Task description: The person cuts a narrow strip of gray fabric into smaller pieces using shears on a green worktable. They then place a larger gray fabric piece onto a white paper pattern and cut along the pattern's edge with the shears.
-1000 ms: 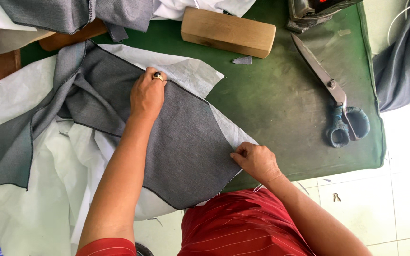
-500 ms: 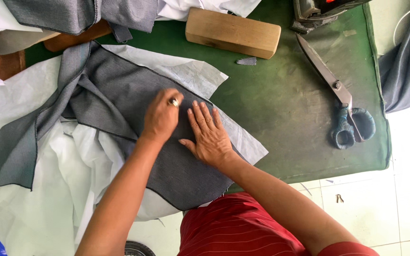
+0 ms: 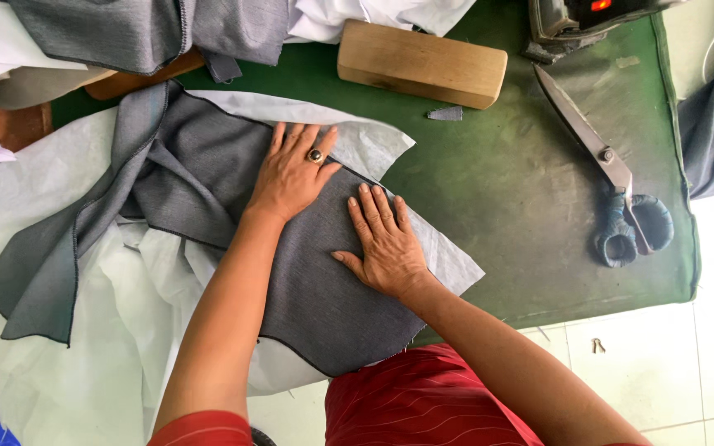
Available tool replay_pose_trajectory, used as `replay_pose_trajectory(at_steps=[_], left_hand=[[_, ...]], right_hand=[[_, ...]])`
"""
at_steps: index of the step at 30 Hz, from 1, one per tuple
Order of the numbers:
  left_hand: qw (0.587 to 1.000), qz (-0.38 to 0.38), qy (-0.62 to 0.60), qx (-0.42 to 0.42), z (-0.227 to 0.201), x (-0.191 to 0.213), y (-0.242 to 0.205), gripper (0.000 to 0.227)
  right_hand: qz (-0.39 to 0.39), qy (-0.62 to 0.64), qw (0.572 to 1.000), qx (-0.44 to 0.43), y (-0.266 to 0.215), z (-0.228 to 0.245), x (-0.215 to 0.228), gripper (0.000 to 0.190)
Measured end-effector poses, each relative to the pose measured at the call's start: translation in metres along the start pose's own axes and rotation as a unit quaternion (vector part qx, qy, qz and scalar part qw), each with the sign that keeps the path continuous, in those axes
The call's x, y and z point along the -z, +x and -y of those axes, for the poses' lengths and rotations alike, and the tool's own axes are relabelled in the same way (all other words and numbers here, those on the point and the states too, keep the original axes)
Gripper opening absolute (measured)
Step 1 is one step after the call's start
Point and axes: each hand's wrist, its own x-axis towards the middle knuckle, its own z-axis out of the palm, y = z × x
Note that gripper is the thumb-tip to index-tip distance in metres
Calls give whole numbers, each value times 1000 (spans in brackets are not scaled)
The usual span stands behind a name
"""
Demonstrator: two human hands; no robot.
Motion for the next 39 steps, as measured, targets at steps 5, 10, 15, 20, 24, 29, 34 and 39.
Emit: replay_pose_trajectory(at_steps=[5,10,15,20,24,29,34,39], left_hand=[[947,-297,112,-58,42,47,-28,16],[933,-262,152,192,110,75,-73,48],[955,-128,52,262,95,72,-86,57],[944,-162,72,278,102,43,-86,19],[919,-146,85,358,106,61,-76,77],[911,-170,139,348,162,19,-93,45],[952,-207,105,198,110,51,-80,36],[974,-102,45,197,86,60,-88,70]], right_hand=[[5,-2,1000,-4,6,3,0,98],[-28,11,999,-12,38,22,19,95],[-12,9,998,-69,54,18,13,85],[-5,-25,993,-117,49,28,21,84],[-33,28,999,30,55,33,-9,81],[-30,15,999,18,61,25,-11,92],[-23,18,1000,-2,60,23,-9,104],[-18,15,1000,-2,60,23,-9,103]])
